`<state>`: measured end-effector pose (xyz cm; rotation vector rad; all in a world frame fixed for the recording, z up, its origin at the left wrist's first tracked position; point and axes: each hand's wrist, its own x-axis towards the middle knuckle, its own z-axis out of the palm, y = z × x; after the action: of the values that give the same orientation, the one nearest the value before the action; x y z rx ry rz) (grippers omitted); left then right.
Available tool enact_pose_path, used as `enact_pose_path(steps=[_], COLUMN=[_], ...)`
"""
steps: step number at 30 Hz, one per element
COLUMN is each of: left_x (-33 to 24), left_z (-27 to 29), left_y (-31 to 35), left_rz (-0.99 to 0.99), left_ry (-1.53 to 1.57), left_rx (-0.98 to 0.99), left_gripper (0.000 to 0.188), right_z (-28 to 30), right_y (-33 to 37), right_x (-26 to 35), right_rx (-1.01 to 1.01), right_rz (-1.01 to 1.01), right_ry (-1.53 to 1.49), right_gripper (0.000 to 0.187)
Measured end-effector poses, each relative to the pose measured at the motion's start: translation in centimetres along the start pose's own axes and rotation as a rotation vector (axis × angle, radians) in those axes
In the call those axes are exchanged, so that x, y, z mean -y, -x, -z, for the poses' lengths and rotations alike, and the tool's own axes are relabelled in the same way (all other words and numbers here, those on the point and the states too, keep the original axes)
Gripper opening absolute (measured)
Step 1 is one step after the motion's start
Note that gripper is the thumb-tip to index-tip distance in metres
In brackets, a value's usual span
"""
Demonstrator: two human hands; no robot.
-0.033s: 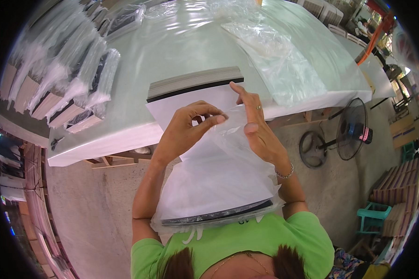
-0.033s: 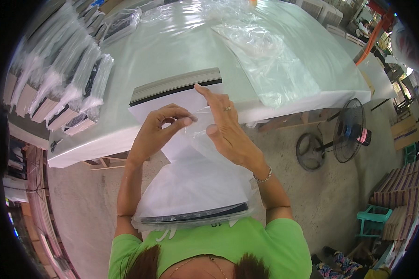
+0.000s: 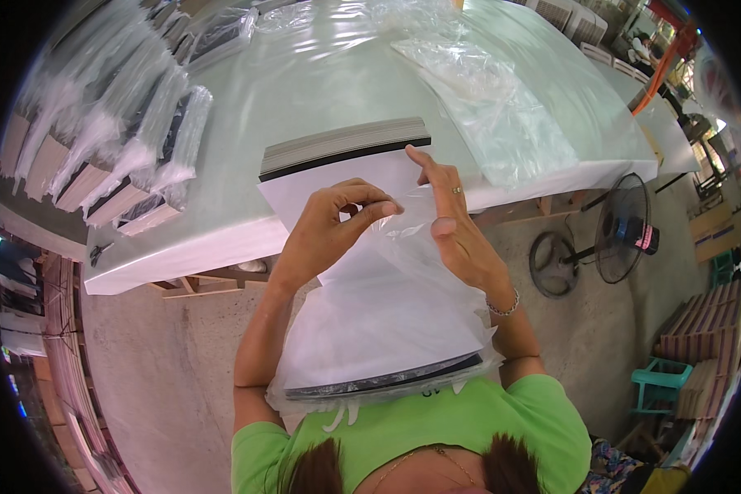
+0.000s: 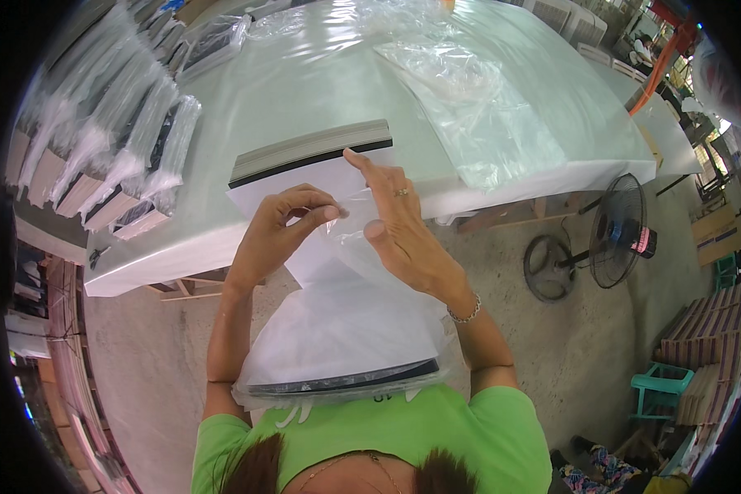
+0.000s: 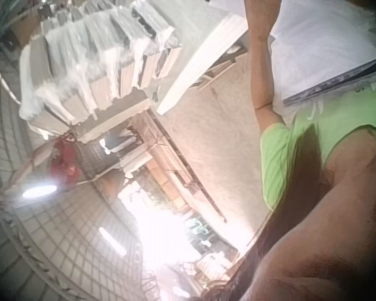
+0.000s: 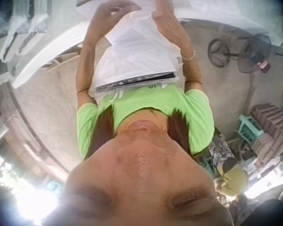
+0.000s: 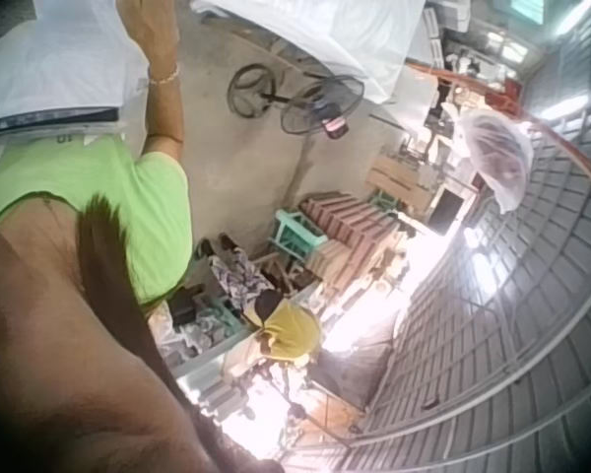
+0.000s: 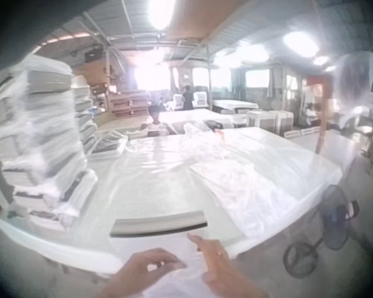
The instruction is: The person wraps individual dark flat rectangular items in clear plastic bags, pulling each bag over the item and then folding or smoothing it before placing the wrapped item on a stack.
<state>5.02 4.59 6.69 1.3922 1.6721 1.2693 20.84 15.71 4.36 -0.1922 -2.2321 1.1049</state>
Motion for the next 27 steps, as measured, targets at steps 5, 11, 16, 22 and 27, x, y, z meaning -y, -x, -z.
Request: enact_pose_path(steps=[5, 11, 16, 22, 27], left_x=[0.4, 1.0, 1.2, 1.7, 4.7], left_z=[0.2, 0.3, 0.2, -0.3, 3.4], left_y=[-0.4, -0.3, 0.2, 0.5, 2.0], left_rz=[0.081, 0.229, 0.223, 0.149, 0.186], left_ry=[0.215, 0.652, 0.728, 0.716, 0.674], left_rx=[0.054, 0.189, 0.219, 0.228, -0.204], left_gripper=[0.019, 0.022, 0.023, 0.021, 0.022], right_z=[0.1, 0.3, 1.5, 0.8, 1.2], right_y=[0.1, -0.1, -0.8, -1.7, -0.8], right_x=[-0.3, -0.9, 0.5, 0.5, -0.7], right_rx=[0.073, 0.022, 0.012, -0.032, -0.167], right_rz=[-0.007, 0.038, 0.073, 0.321, 0.113], right_ry=[-0.013, -0.019, -0.005, -0.114, -0.737], right_gripper=[0.077, 0.067, 0.047, 0.029, 0.008])
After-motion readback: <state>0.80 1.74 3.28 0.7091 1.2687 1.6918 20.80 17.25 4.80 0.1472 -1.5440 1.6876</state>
